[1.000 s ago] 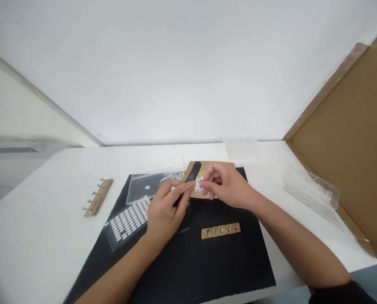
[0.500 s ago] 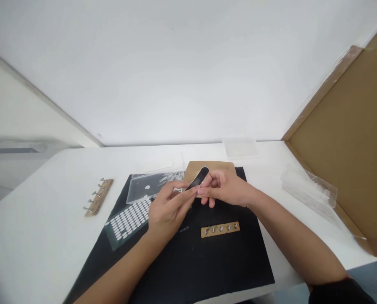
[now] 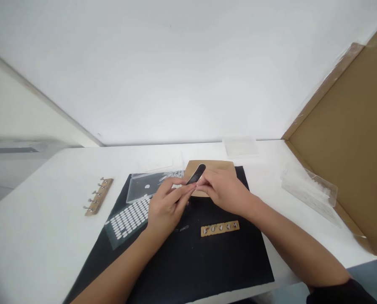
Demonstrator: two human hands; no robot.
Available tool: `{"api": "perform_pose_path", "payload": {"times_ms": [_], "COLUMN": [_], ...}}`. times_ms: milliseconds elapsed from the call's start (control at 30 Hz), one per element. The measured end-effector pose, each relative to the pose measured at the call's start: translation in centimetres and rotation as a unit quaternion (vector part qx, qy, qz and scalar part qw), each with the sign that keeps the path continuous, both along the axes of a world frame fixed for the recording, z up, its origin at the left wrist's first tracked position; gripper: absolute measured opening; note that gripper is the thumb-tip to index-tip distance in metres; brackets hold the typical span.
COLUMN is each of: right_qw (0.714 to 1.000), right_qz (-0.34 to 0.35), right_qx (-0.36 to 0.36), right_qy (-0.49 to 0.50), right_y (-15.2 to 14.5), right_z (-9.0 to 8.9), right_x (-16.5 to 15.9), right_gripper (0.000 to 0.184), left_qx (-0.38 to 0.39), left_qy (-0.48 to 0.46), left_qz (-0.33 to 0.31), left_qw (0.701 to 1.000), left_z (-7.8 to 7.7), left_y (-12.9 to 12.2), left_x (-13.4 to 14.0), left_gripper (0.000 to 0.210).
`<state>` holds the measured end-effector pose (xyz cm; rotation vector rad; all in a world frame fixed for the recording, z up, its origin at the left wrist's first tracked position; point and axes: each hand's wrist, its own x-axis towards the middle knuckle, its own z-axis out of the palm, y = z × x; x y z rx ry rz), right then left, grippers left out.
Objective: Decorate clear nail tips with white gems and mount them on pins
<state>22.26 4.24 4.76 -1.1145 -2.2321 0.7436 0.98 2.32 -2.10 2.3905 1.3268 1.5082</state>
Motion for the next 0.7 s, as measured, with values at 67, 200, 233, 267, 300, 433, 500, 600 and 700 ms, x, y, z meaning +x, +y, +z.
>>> {"api": "perform_pose_path", "payload": {"times_ms": [67,200,233,267,300,433,500,600,700], "right_qw": [0.998,0.994,0.994,0.995,0.996,0.991,0.982,0.973,0.977], "right_qz": [0.005,0.007,-0.006,-0.021,-0.038,-0.086,-0.092,-0.101,-0.130], "right_qx": [0.069,0.109,0.106,0.096,0.081,-0.011,-0.054,-0.064,0.006], "right_qy": [-0.013,-0.004,0.000,0.008,0.020,0.106,0.158,0.199,0.171], "right_y": [0.1,0.2,0.1,0.1,0.0,0.0,0.1,0.2,-0.1], "right_z": [-0.4,-0.4,-0.3,-0.1,0.0,0.0,-0.3,-0.9,-1.2], "right_x": [-0.1,-0.3,-0.4,-0.4,-0.4,-0.3,-0.2,-0.4,-0.8], "right_gripper": [0.011,0.011,0.011,0.011,0.012,0.005,0.010,0.012,0.007], "left_qx": [-0.011,-0.032,-0.035,-0.035,-0.031,-0.009,-0.012,-0.017,-0.012], "left_qy": [-0.006,-0.012,-0.013,-0.013,-0.013,-0.007,-0.004,0.004,0.002], "left_qz": [-0.001,0.001,-0.002,-0.002,0.000,0.020,0.013,0.003,0.005], "left_qw": [1.000,0.999,0.999,0.999,0.999,1.000,1.000,1.000,1.000], "left_z": [0.0,0.1,0.2,0.2,0.3,0.5,0.5,0.5,0.5], "left_y": [0.0,0.0,0.0,0.0,0.0,-0.1,-0.1,-0.3,-0.5], "left_x": [0.0,0.1,0.1,0.2,0.3,0.5,0.5,0.6,0.7], "left_gripper": [0.017,0.017,0.017,0.017,0.019,0.027,0.025,0.025,0.025]}}
